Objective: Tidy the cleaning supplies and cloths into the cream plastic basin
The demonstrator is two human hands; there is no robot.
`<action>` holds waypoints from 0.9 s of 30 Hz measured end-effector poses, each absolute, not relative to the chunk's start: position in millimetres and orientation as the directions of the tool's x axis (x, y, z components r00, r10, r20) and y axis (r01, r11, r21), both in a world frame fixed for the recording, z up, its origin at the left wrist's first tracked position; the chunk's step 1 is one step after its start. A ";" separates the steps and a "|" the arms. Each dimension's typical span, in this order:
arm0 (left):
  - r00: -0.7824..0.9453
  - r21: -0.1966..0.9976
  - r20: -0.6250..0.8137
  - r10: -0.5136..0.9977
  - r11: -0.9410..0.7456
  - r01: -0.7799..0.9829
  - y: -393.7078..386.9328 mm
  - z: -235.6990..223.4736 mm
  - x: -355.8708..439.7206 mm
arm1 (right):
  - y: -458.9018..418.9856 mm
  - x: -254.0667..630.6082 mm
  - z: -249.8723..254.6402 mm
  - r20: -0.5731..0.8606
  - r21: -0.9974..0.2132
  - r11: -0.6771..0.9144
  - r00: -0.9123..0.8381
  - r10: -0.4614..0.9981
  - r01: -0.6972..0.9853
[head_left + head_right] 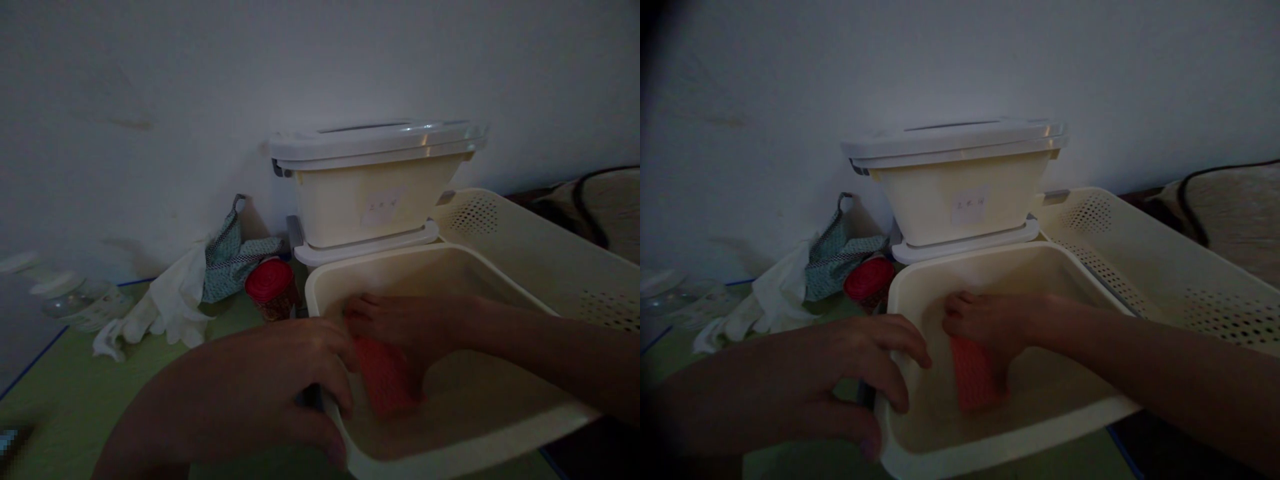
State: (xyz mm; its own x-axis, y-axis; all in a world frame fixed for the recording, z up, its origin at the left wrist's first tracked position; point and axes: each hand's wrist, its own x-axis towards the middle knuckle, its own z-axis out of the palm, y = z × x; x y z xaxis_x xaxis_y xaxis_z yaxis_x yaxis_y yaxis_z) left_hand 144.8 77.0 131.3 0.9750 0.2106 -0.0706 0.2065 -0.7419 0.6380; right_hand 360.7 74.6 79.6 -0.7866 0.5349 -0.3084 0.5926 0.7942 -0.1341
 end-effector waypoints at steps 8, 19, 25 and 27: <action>0.970 0.631 -0.084 0.227 -0.742 0.228 78.9 134.2 146.7 | 74.3 360.1 61.7 -0.353 -0.129 0.766 -0.751 0.557 0.629; 0.966 0.659 -0.102 0.239 -0.710 0.246 78.4 133.6 146.7 | 75.1 359.5 58.8 -0.306 -0.189 0.745 -0.759 0.574 0.640; 0.971 0.648 -0.116 0.209 -0.725 0.233 78.3 136.7 145.6 | 78.9 361.8 60.3 -0.254 -0.321 0.705 -0.774 0.580 0.633; 0.977 0.635 -0.103 0.188 -0.743 0.210 77.8 138.2 145.8 | 79.2 361.1 64.6 -0.261 -0.348 0.686 -0.769 0.584 0.639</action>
State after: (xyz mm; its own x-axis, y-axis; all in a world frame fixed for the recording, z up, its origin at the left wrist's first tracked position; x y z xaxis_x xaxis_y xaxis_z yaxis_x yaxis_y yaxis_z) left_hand 145.8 77.8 138.2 0.9768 0.1875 -0.1033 0.2099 -0.7434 0.6350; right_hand 361.1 79.2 64.6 -0.7685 0.5841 -0.2611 0.6394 0.6858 -0.3477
